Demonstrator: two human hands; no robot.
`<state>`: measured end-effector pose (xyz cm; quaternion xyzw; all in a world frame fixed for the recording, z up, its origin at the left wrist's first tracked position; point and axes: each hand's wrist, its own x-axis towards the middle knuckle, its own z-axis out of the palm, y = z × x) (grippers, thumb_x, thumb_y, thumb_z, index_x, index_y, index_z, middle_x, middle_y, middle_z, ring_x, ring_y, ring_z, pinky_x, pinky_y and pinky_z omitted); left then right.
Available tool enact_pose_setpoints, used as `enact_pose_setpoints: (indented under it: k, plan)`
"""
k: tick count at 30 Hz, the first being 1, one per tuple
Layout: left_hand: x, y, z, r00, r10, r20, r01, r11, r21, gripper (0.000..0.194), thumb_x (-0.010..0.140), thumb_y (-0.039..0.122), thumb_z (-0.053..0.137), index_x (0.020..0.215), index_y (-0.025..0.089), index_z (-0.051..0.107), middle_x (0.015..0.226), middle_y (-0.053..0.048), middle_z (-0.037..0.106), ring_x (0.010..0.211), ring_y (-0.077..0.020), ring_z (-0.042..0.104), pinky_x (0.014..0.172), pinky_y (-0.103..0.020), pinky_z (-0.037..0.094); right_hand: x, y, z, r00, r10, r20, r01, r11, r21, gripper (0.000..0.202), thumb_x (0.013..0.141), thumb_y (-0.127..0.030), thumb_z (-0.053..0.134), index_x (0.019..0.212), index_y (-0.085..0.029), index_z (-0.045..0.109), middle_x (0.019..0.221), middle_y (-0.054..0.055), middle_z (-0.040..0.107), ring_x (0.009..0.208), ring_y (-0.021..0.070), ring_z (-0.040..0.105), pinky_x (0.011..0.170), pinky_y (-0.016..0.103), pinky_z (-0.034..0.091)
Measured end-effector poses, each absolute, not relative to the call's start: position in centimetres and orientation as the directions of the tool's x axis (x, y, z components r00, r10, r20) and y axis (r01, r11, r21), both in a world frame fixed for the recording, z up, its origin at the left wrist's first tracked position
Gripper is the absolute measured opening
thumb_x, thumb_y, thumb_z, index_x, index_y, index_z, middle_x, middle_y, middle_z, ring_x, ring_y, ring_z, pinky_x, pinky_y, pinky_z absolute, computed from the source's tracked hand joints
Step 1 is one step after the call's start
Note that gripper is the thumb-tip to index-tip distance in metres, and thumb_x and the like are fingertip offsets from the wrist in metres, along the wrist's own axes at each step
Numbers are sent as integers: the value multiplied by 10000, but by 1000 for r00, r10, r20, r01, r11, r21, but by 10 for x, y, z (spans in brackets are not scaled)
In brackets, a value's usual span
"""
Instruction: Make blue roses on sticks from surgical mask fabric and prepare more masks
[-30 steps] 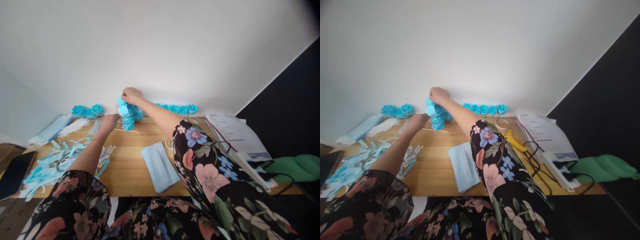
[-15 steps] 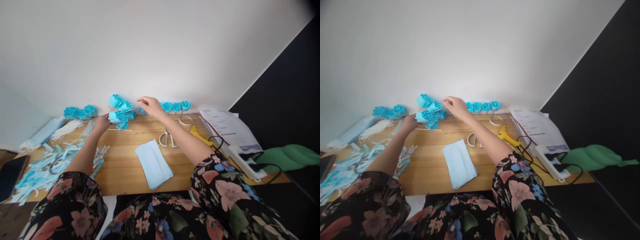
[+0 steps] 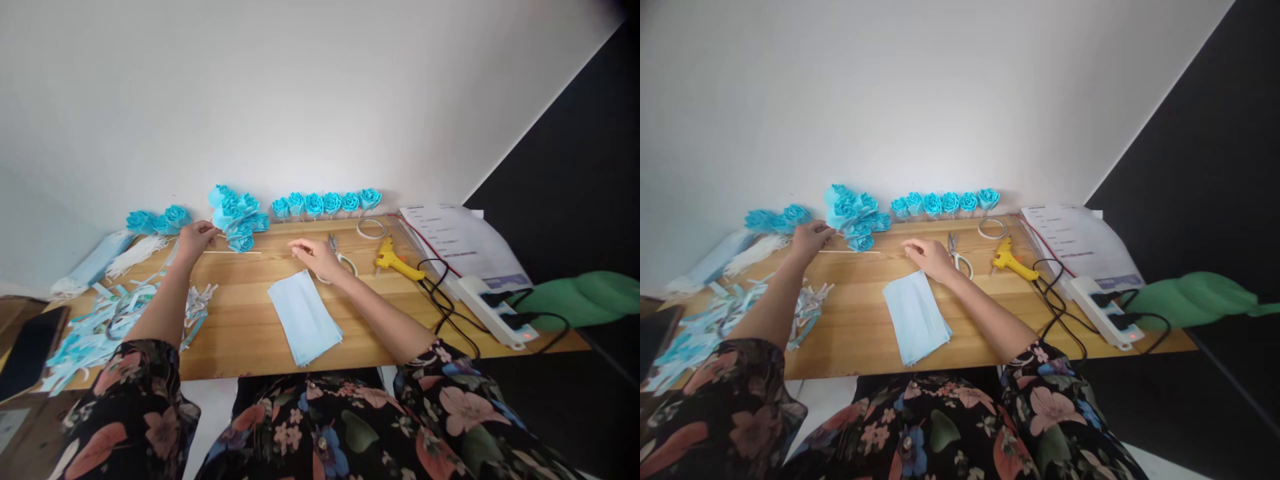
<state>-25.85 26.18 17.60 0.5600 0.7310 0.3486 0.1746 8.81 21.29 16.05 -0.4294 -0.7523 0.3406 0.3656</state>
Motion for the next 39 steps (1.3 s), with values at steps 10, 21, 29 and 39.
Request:
enact_pose_setpoints:
  k: [10, 21, 29, 39]
  plan:
    - [-263, 270, 161, -344, 865, 365, 848, 119, 517, 344, 848, 381, 613, 1014, 118, 760, 1101, -135, 716, 1021, -268, 672, 942, -345, 515, 90, 200, 136, -432, 852, 296, 519, 503, -691, 258, 968, -209, 571, 1109, -249, 784, 1128, 43, 801, 1046, 188, 750, 899, 281, 522]
    - [-256, 270, 166, -261, 900, 350, 930, 137, 340, 272, 899, 294, 538, 959, 140, 753, 1288, -137, 691, 1196, -289, 638, 1001, -330, 466, 91, 202, 125, -462, 832, 307, 543, 539, -644, 266, 977, -217, 573, 1129, -255, 787, 1156, 50, 794, 1099, 209, 748, 908, 285, 532]
    - [-239, 279, 178, -303, 908, 288, 947, 254, 195, 416, 918, 328, 452, 1061, 96, 766, 1111, -199, 738, 1099, -338, 667, 834, -332, 474, 92, 202, 124, -470, 833, 290, 561, 536, -631, 283, 987, -222, 569, 1170, -270, 779, 1165, 30, 793, 1105, 195, 743, 902, 262, 514]
    - [-237, 284, 176, -273, 928, 254, 962, 266, 62, 413, 928, 342, 437, 1068, 140, 768, 1080, -204, 741, 1037, -372, 681, 732, -343, 448, 91, 205, 117, -480, 822, 307, 552, 555, -622, 264, 989, -230, 573, 1143, -262, 784, 1145, 33, 799, 1072, 194, 749, 879, 266, 506]
